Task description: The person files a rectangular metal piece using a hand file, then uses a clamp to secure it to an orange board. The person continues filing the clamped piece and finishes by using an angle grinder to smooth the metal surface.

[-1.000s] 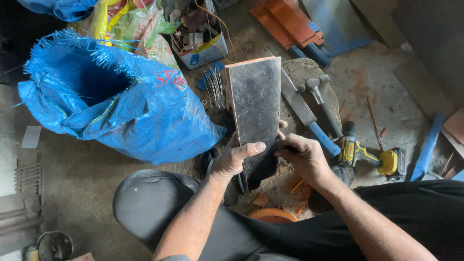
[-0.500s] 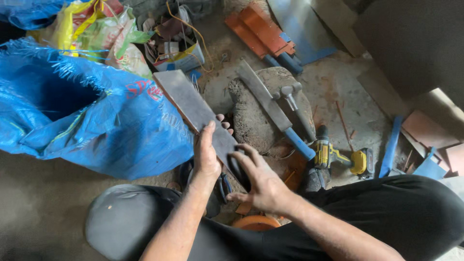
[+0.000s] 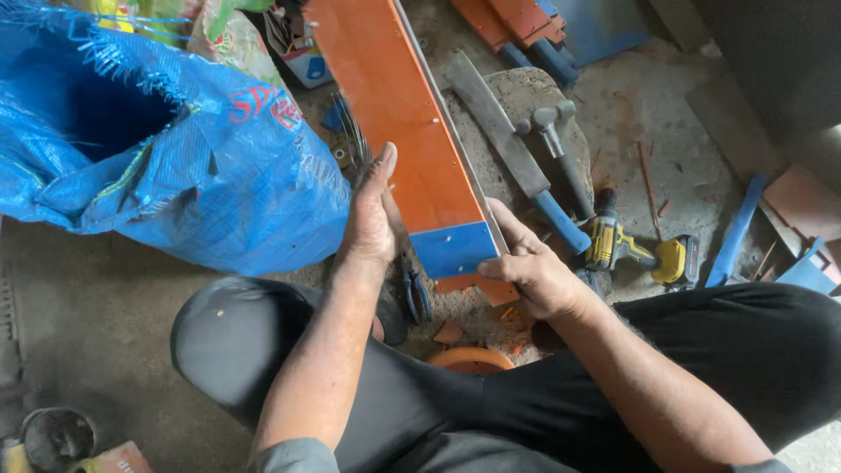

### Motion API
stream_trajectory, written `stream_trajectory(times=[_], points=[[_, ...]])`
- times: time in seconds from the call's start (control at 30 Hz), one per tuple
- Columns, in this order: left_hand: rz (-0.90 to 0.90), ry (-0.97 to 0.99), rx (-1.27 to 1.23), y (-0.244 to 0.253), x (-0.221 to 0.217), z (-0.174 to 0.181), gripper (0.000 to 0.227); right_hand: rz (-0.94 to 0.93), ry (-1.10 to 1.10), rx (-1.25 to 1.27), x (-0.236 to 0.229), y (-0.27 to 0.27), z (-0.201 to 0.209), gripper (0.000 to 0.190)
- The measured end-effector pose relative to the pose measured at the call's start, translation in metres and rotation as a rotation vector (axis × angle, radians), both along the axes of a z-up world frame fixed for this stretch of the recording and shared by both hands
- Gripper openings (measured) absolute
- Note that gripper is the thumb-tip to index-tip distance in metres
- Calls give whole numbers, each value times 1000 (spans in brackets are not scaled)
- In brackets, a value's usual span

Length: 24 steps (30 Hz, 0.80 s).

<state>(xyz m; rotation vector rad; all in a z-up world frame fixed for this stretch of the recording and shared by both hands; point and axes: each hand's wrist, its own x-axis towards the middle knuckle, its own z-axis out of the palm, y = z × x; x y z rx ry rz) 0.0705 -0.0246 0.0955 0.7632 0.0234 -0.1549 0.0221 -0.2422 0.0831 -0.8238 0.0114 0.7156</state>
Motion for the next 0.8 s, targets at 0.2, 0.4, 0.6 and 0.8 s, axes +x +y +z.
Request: stream_trajectory(times=[0.2, 0.4, 0.6, 0.8], points=[[-137, -5, -167, -6, -13, 17, 56, 41, 28, -32, -4, 2, 4, 92], [31, -40, -180, 2, -4, 15, 53, 9, -587, -414, -2, -11, 4, 109], [59, -30, -163, 12, -5, 11, 53, -44, -675, -723, -13, -12, -8, 73], [38, -6, -159, 13, -3, 10, 56, -89, -598, -662, -16, -12, -9, 66]])
